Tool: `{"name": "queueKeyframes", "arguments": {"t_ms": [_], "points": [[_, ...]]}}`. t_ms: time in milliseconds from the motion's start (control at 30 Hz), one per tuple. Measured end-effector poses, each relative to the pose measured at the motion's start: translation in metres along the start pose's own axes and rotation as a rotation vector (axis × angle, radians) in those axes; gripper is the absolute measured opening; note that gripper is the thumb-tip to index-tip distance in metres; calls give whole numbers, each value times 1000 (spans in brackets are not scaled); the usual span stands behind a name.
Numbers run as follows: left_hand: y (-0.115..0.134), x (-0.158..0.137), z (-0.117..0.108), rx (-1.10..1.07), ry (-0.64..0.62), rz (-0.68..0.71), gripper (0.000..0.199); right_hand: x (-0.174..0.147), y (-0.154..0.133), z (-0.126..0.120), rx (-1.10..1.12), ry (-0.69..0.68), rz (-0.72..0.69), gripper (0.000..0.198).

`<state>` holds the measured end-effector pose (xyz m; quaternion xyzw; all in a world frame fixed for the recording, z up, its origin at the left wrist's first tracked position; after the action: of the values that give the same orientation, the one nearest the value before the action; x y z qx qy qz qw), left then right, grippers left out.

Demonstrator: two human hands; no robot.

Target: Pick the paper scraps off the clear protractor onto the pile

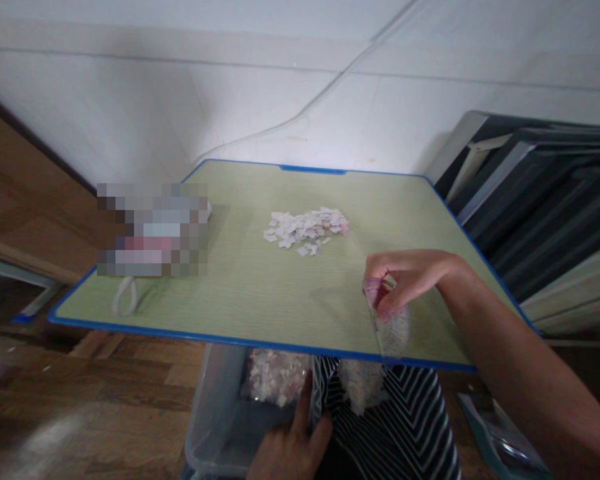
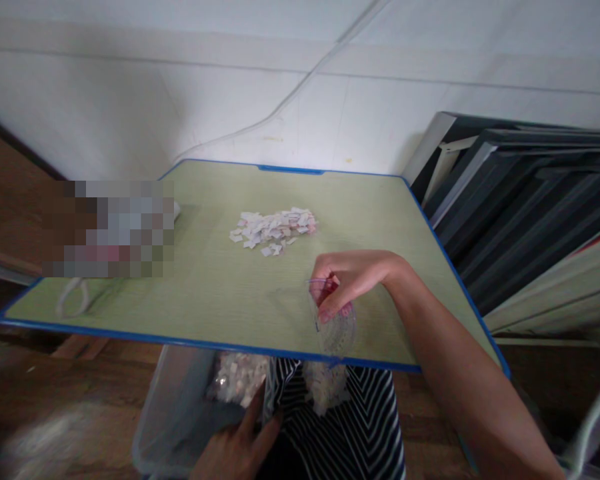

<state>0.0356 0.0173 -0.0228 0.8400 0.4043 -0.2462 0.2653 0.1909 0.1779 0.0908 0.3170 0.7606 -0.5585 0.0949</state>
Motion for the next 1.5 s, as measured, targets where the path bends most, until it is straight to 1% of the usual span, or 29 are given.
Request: {"name": "queueKeyframes", "arguments": {"t_ms": [33, 100, 233, 300, 367, 400, 467, 633, 800, 933, 1133, 1200, 1300, 1367, 1433, 1500], "points": [[0, 0, 0, 2, -8, -1, 51, 0, -1, -1, 0, 23, -9, 33], [1, 0, -2, 2, -28, -2, 51, 1, -1, -8, 25, 152, -17, 31], [2, -1, -6, -8, -65, -10, 51, 2, 11, -32, 157, 574, 2, 29], [3, -1, -7, -12, -72, 0, 50, 2, 22, -41, 221, 746, 43, 29], [3, -1, -7, -1, -50, 1, 50, 2, 31, -46, 264, 863, 71, 31], [2, -1, -7, 4, -37, -3, 50, 3, 33, -47, 280, 890, 77, 31], [2, 0, -6, 10, -21, -11, 51, 8, 33, -44, 309, 872, 73, 32], [3, 0, -7, -1, -43, -3, 43, 28, 16, -22, 328, 665, 17, 33], [3, 0, -8, -5, -58, 6, 43, 46, 0, 3, 299, 583, -58, 33], [3, 1, -6, -2, -59, 8, 42, 53, -10, 20, 313, 515, -94, 30], [3, 0, -5, 15, -40, 7, 43, 57, -17, 27, 376, 401, -162, 28], [2, 1, -5, 13, -47, 12, 41, 56, -18, 26, 401, 394, -177, 29], [2, 2, -4, 4, -45, 8, 37, 52, -17, 18, 423, 466, -189, 31], [2, 3, -4, 3, -30, 4, 38, 44, -13, 4, 420, 585, -196, 34], [2, 2, -5, 7, -24, 2, 40, 32, -3, -15, 391, 780, -198, 36], [3, 1, -6, 7, -25, 0, 38, 17, 12, -34, 350, 1016, -181, 38]]}}
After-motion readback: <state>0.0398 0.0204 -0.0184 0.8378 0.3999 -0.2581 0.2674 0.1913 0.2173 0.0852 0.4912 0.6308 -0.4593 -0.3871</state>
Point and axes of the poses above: each hand's wrist, its own x-axis towards the middle knuckle, its own z-axis out of the palm, y = z × x, the point moved 5 cm from there along x, towards the middle knuckle
